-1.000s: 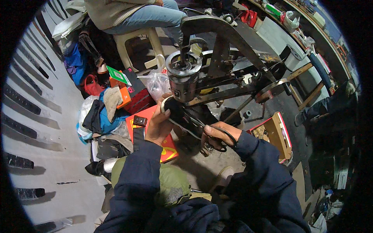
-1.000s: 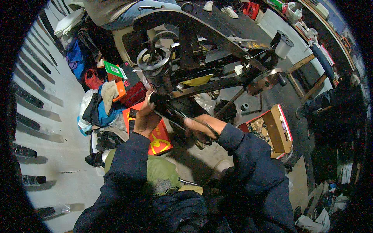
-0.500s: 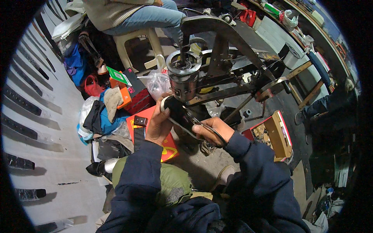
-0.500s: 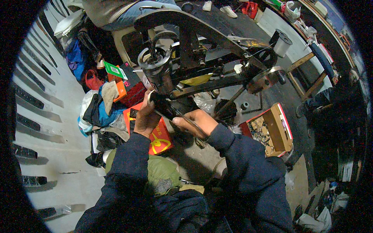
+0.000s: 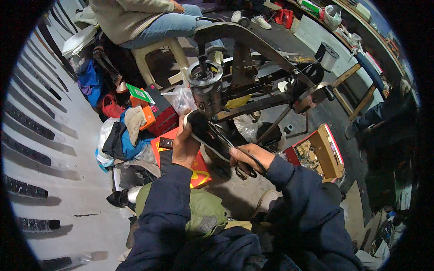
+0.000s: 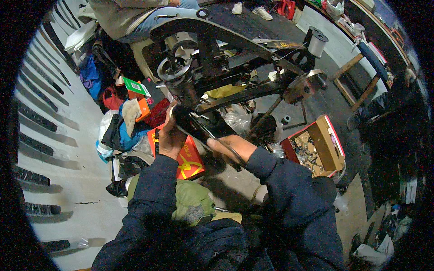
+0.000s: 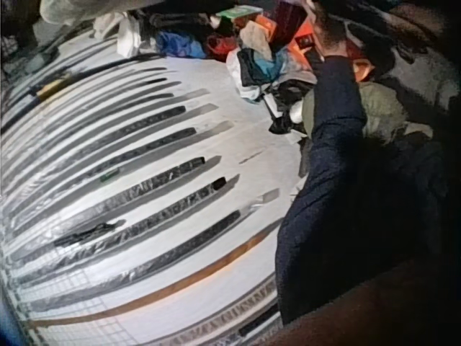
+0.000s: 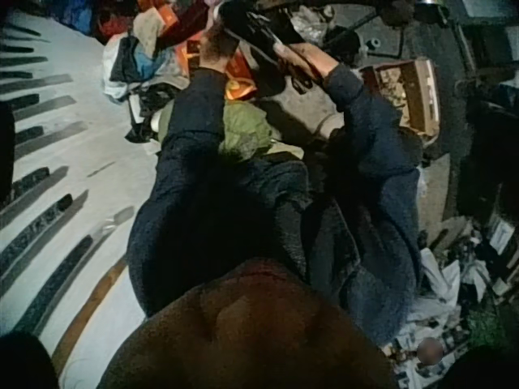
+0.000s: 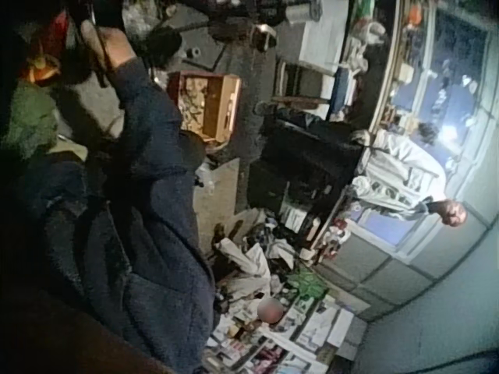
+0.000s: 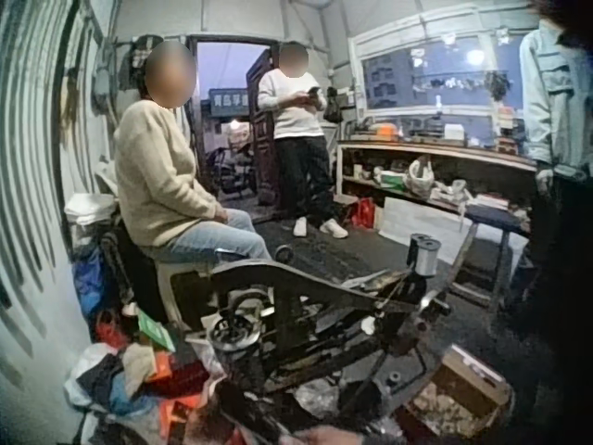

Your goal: The person uses a manual shoe sole press to apply pressure to a black shoe, then removes it and uses shears to trim the sole. They then select small metal parts from a box and appear to prepare them for attachment.

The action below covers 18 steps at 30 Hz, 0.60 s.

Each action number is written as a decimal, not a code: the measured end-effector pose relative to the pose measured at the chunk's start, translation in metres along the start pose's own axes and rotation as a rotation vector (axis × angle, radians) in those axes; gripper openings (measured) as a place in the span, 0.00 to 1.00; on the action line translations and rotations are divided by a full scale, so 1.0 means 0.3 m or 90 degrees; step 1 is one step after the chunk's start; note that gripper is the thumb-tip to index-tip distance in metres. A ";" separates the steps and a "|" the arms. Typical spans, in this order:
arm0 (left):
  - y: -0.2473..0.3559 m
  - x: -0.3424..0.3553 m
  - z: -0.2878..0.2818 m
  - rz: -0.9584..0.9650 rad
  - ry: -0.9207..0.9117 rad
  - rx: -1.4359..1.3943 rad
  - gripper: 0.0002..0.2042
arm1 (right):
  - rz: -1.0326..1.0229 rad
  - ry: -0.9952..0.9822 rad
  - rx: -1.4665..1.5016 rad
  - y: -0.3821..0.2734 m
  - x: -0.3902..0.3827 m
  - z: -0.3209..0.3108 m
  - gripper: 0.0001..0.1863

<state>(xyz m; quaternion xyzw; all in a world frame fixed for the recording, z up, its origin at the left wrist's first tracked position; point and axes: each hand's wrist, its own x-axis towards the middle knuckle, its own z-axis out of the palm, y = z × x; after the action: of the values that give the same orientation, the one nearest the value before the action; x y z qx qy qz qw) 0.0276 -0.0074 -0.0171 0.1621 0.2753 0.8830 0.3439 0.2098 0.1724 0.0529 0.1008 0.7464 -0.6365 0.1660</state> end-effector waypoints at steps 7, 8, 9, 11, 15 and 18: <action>-0.003 0.006 -0.009 0.016 -0.004 0.002 0.33 | 0.032 0.007 -0.044 -0.078 0.080 -0.018 0.41; -0.003 0.007 -0.011 0.014 -0.008 -0.004 0.33 | 0.035 0.009 -0.050 -0.082 0.090 -0.017 0.41; -0.002 0.008 -0.013 0.012 -0.010 -0.005 0.33 | 0.047 0.013 -0.058 -0.083 0.099 -0.014 0.41; -0.001 0.009 -0.017 0.014 -0.016 -0.001 0.32 | 0.043 0.015 -0.041 -0.081 0.109 -0.006 0.41; 0.003 0.008 -0.020 0.009 -0.022 0.016 0.31 | 0.024 0.017 -0.018 -0.069 0.118 0.011 0.40; 0.003 0.011 -0.020 0.015 -0.019 0.013 0.31 | 0.044 0.043 -0.021 -0.069 0.134 0.019 0.39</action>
<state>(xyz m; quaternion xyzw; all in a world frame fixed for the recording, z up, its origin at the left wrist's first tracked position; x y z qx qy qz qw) 0.0218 -0.0080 -0.0211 0.1820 0.2771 0.8816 0.3360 0.1659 0.1609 0.0561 0.1453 0.7582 -0.6142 0.1640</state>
